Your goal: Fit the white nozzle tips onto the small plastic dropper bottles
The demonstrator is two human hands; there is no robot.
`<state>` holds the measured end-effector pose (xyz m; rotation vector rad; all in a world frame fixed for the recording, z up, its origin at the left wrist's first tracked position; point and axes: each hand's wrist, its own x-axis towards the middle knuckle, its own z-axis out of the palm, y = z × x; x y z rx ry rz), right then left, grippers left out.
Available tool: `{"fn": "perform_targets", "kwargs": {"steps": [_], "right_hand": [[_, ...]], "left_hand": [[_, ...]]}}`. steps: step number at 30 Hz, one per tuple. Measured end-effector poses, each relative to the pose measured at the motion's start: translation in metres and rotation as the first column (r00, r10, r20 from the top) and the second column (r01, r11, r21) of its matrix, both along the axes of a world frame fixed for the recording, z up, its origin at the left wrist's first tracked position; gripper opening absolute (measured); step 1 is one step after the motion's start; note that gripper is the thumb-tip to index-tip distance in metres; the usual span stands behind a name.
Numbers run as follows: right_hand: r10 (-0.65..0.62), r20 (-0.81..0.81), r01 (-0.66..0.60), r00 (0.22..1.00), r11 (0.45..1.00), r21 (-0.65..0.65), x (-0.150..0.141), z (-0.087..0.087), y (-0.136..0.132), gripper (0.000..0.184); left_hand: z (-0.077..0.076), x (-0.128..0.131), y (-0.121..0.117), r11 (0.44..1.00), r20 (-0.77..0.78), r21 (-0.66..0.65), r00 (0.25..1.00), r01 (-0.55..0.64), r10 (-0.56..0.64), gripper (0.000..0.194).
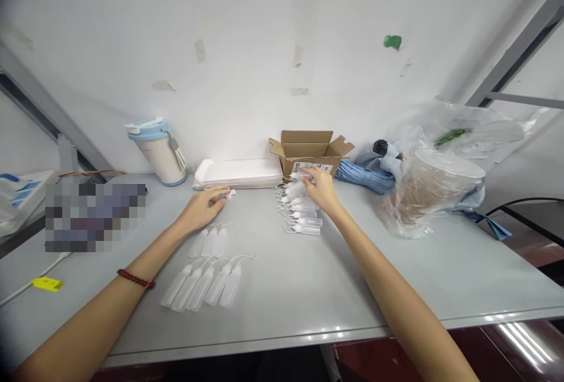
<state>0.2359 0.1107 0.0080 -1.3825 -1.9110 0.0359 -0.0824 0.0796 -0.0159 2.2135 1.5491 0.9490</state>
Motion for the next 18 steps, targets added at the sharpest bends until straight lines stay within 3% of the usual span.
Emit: {"fn": "perform_targets", "kwargs": {"steps": [4,8,10,14,18], "right_hand": [[0.037,0.069,-0.037,0.997,0.999,-0.003,-0.002,-0.002,0.003,0.03],[-0.105,0.184,0.07,0.977,0.979,0.191,-0.006,0.002,-0.008,0.028],[-0.121,0.191,0.066,0.974,0.959,0.274,-0.01,0.008,-0.021,0.029],[0.064,0.166,-0.112,0.984,0.948,0.298,-0.028,0.016,-0.056,0.024],[0.421,0.161,-0.432,0.893,0.901,0.037,-0.053,0.016,-0.094,0.021]], "left_hand": [[-0.002,-0.001,0.001,0.999,-0.006,-0.001,0.999,0.042,-0.042,0.035],[-0.001,-0.001,0.0,0.999,-0.032,-0.021,0.999,0.039,-0.039,0.034],[0.0,-0.002,-0.001,0.999,-0.052,-0.032,0.998,0.029,-0.031,0.034],[0.001,-0.006,-0.003,0.999,-0.134,-0.041,0.991,-0.006,0.0,0.032],[0.002,-0.007,-0.009,1.0,-0.193,-0.005,0.981,0.007,-0.008,0.033]]}}
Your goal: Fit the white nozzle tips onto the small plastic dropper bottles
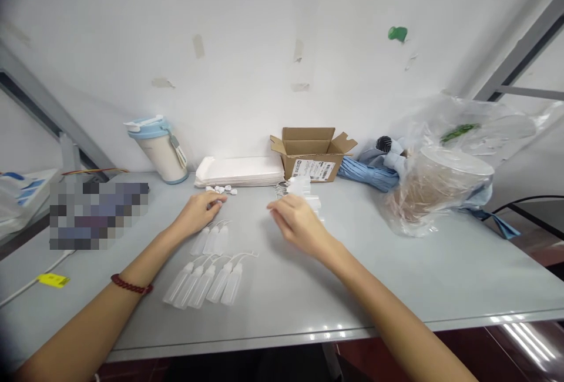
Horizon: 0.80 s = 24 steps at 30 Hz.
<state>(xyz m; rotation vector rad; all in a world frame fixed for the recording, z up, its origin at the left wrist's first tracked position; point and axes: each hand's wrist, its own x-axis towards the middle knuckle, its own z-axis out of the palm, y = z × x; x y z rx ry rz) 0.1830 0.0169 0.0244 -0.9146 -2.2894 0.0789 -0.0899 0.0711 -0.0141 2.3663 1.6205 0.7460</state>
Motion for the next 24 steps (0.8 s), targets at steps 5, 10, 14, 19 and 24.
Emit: {"fn": "perform_targets", "kwargs": {"steps": [5,10,14,19,24], "right_hand": [[0.262,0.125,-0.221,0.957,0.937,-0.27,-0.024,0.001,-0.035,0.022],[0.404,0.327,-0.336,0.854,0.909,-0.246,-0.037,-0.003,-0.054,0.024],[0.415,0.452,-0.353,0.79,0.91,-0.218,-0.041,-0.009,-0.06,0.025],[0.428,0.479,-0.333,0.766,0.902,-0.274,-0.04,-0.013,-0.062,0.027],[0.43,0.477,-0.288,0.766,0.894,-0.343,-0.039,-0.012,-0.061,0.028]], "left_hand": [[0.003,0.0,-0.006,1.0,-0.037,-0.013,0.999,0.01,-0.011,0.032],[0.004,-0.003,-0.006,1.0,-0.116,0.005,0.993,0.004,-0.003,0.031],[0.005,-0.002,-0.008,0.999,-0.141,0.02,0.989,0.036,-0.033,0.032],[0.01,0.004,-0.014,0.996,-0.108,0.06,0.992,0.068,-0.062,0.031],[0.014,0.009,-0.019,0.992,-0.064,0.093,0.995,0.087,-0.081,0.028]]}}
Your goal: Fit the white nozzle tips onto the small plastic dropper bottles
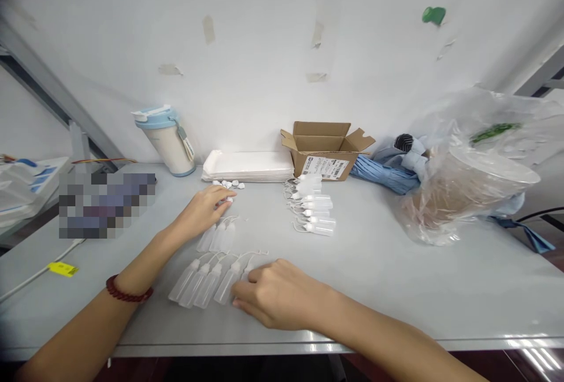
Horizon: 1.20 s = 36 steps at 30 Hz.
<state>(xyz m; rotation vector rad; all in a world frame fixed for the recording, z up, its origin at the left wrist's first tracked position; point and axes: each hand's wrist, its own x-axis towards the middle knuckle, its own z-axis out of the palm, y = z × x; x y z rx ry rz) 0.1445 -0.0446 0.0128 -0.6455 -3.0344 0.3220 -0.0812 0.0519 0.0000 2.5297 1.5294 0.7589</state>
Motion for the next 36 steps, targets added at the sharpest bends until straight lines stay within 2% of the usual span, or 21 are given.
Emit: {"fn": "perform_targets", "kwargs": {"steps": [5,16,21,25,28,30,34,36], "right_hand": [[-0.039,0.002,0.039,0.999,0.998,-0.045,0.001,0.004,0.002,0.029],[-0.085,0.04,0.085,0.996,0.996,0.009,0.004,0.008,0.004,0.03],[-0.141,0.023,0.138,0.99,0.984,0.11,0.007,0.011,0.009,0.026],[-0.173,-0.041,0.178,0.984,0.956,0.231,0.011,0.007,0.017,0.025],[-0.197,-0.089,0.214,0.976,0.936,0.281,0.013,0.002,0.023,0.024],[-0.214,-0.124,0.242,0.969,0.925,0.294,0.013,0.0,0.026,0.023],[-0.238,-0.211,0.292,0.948,0.916,0.277,0.014,-0.003,0.031,0.023],[-0.247,-0.255,0.308,0.935,0.921,0.237,0.015,-0.004,0.033,0.023]], "left_hand": [[0.001,0.002,-0.001,1.0,0.011,0.01,1.0,0.018,-0.018,0.027],[0.002,0.004,-0.003,1.0,0.071,-0.026,0.997,0.007,-0.005,0.028],[0.003,0.006,-0.003,0.999,0.114,-0.05,0.993,-0.003,0.008,0.029],[0.006,0.011,-0.005,0.989,0.289,-0.146,0.956,-0.009,0.052,0.027],[0.012,0.014,-0.009,0.959,0.452,-0.283,0.885,0.029,0.107,0.029],[0.017,0.016,-0.013,0.923,0.528,-0.373,0.84,0.096,0.126,0.03],[0.026,0.022,-0.022,0.805,0.604,-0.539,0.78,0.248,0.164,0.031],[0.026,0.025,-0.025,0.759,0.625,-0.579,0.76,0.297,0.179,0.029]]}}
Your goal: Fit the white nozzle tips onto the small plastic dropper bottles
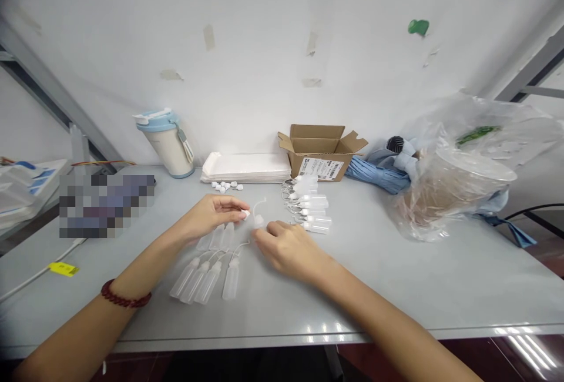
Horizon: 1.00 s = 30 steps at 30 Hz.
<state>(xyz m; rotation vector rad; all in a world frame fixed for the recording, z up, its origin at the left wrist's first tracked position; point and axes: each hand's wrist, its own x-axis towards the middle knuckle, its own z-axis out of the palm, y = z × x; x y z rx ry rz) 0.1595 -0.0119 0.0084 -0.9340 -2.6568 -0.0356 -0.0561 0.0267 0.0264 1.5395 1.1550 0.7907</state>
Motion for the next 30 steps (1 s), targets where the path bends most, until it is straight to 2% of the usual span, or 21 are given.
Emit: {"fn": "perform_targets", "kwargs": {"steps": [4,7,11,15,19,23,30], "right_hand": [[0.027,-0.159,-0.049,0.987,0.989,-0.138,0.0,-0.001,0.001,0.018],[0.028,-0.301,-0.127,0.953,0.941,-0.314,-0.001,0.002,0.0,0.011],[-0.051,-0.446,-0.226,0.894,0.807,-0.545,-0.002,0.007,0.0,0.007],[-0.151,-0.556,-0.342,0.817,0.65,-0.679,0.0,0.009,0.004,0.009],[-0.286,-0.578,-0.38,0.764,0.525,-0.762,0.004,0.008,0.011,0.01],[-0.347,-0.573,-0.423,0.743,0.419,-0.803,0.004,0.01,0.013,0.006],[-0.412,-0.581,-0.462,0.702,0.358,-0.812,0.003,0.011,0.013,0.007]], "left_hand": [[-0.003,0.004,-0.002,0.998,0.129,-0.043,0.991,0.047,-0.041,0.025],[-0.004,0.006,-0.004,0.994,0.21,-0.034,0.973,0.1,-0.09,0.023],[-0.001,0.008,-0.007,0.991,0.228,-0.015,0.965,0.134,-0.127,0.021],[0.001,0.008,-0.009,0.992,0.195,0.013,0.973,0.124,-0.124,0.021],[0.003,0.009,-0.01,0.991,0.146,0.027,0.98,0.135,-0.137,0.019],[0.004,0.01,-0.011,0.99,0.12,0.033,0.983,0.134,-0.137,0.02],[0.003,0.011,-0.013,0.987,0.102,0.038,0.982,0.156,-0.159,0.019]]}}
